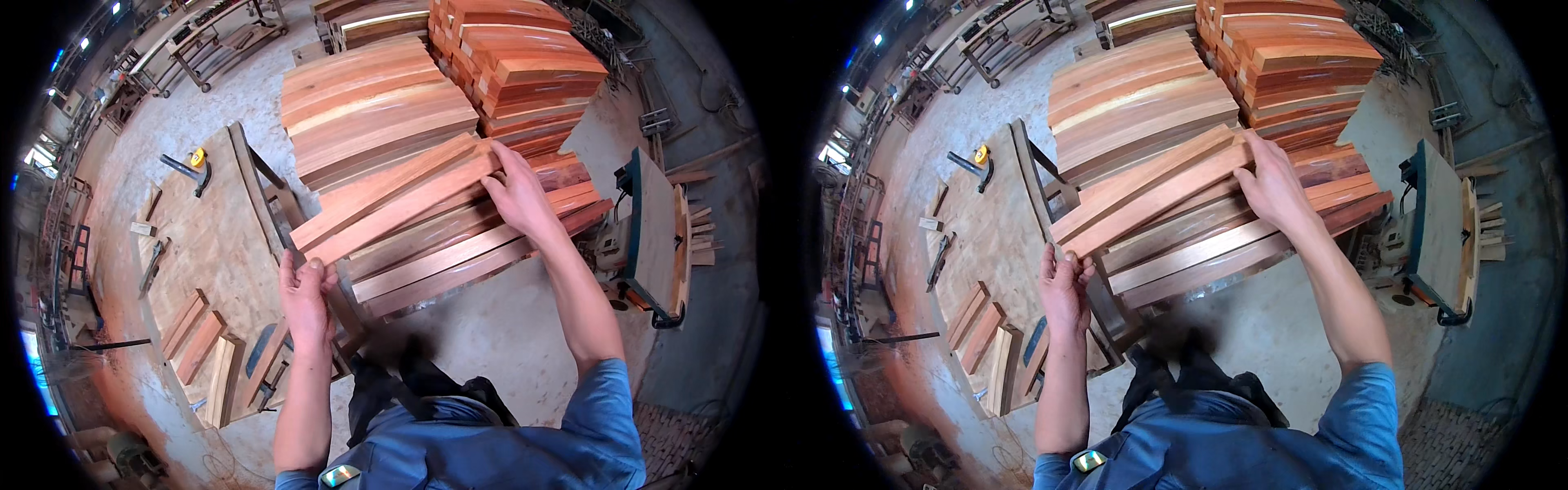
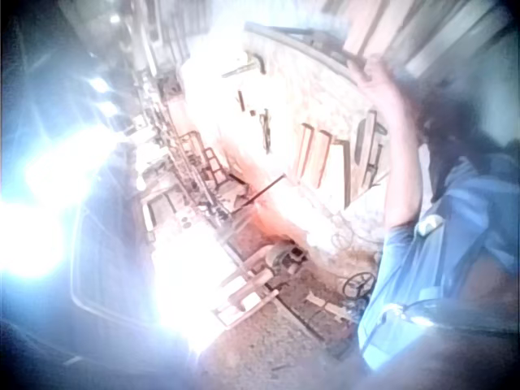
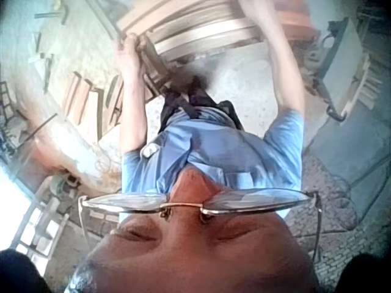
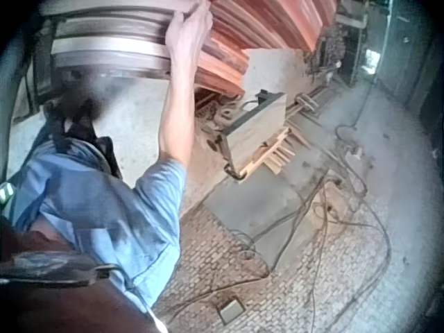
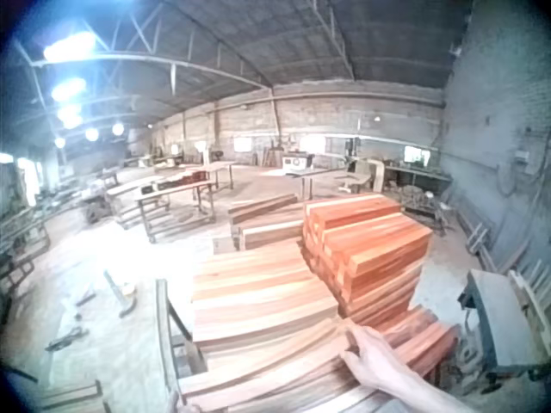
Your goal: The person repeatedly picks up wooden planks from a workbench and stacks them onto a growing pile. The person handles the planks one at a time, aligning them before placing them on the stack.
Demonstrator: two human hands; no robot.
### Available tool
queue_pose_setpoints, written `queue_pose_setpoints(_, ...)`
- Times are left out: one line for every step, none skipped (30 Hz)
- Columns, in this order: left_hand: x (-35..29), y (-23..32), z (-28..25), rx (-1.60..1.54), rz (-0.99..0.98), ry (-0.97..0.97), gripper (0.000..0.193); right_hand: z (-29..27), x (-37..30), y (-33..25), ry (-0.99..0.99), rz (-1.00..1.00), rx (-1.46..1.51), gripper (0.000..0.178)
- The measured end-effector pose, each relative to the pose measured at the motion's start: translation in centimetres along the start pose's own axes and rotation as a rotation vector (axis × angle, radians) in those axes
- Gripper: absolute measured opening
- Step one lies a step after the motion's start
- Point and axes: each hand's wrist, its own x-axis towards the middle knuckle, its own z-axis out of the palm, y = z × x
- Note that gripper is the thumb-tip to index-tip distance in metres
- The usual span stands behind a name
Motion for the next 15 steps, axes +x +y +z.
queue_pose_setpoints(-0.1, 0.9, 0.5, 0.005, -0.031, 0.035, 0.066, 0.2, 0.7, -0.5, -0.018, -0.003, 0.003, 0.059)
queue_pose_setpoints(0.4, 1.1, 0.6, -0.006, -0.045, -0.007, 0.063, 0.4, 1.2, -0.3, -0.023, -0.052, -0.017, 0.059)
queue_pose_setpoints(1.0, 1.1, 0.4, -0.018, -0.056, -0.046, 0.06, 0.8, 1.6, 0.4, -0.03, -0.104, -0.036, 0.059)
queue_pose_setpoints(1.4, 1.5, -0.2, -0.03, -0.062, -0.07, 0.057, 1.5, 2.1, 0.8, -0.045, -0.167, -0.047, 0.059)
queue_pose_setpoints(1.6, 1.7, -0.7, -0.027, -0.038, -0.126, 0.051, 2.2, 2.5, 0.8, -0.068, -0.188, -0.116, 0.061)
queue_pose_setpoints(1.5, 2.1, -0.6, -0.024, -0.063, -0.127, 0.047, 2.0, 2.4, 0.4, -0.093, -0.157, -0.153, 0.063)
queue_pose_setpoints(1.7, 1.7, -0.9, 0.035, -0.055, -0.094, 0.047, 2.2, 2.3, -0.5, -0.077, -0.203, -0.278, 0.068)
queue_pose_setpoints(1.9, 1.4, -0.9, 0.063, -0.059, -0.072, 0.047, 2.3, 2.5, -1.5, -0.109, -0.25, -0.34, 0.075)
queue_pose_setpoints(2.0, 1.3, -1.0, 0.077, -0.043, -0.073, 0.049, 2.3, 2.6, -2.9, -0.127, -0.302, -0.35, 0.079)
queue_pose_setpoints(2.1, 1.2, -0.8, 0.027, -0.067, -0.105, 0.053, 2.6, 2.8, -3.6, -0.162, -0.358, -0.389, 0.08)
queue_pose_setpoints(2.5, 1.3, -1.3, 0.058, -0.075, -0.2, 0.057, 3.0, 3.0, -4.5, -0.225, -0.422, -0.388, 0.081)
queue_pose_setpoints(2.0, 1.8, -0.8, 0.048, -0.047, -0.185, 0.056, 3.7, 3.2, -5.5, -0.268, -0.454, -0.419, 0.082)
queue_pose_setpoints(1.9, 1.8, -0.9, 0.067, -0.047, -0.178, 0.056, 4.4, 3.8, -5.6, -0.32, -0.529, -0.394, 0.083)
queue_pose_setpoints(2.1, 1.7, -0.9, 0.076, -0.055, -0.198, 0.057, 5.0, 4.2, -5.5, -0.361, -0.572, -0.386, 0.084)
queue_pose_setpoints(1.8, 2.1, -1.0, 0.096, -0.027, -0.218, 0.058, 5.2, 4.6, -6.0, -0.413, -0.557, -0.341, 0.082)
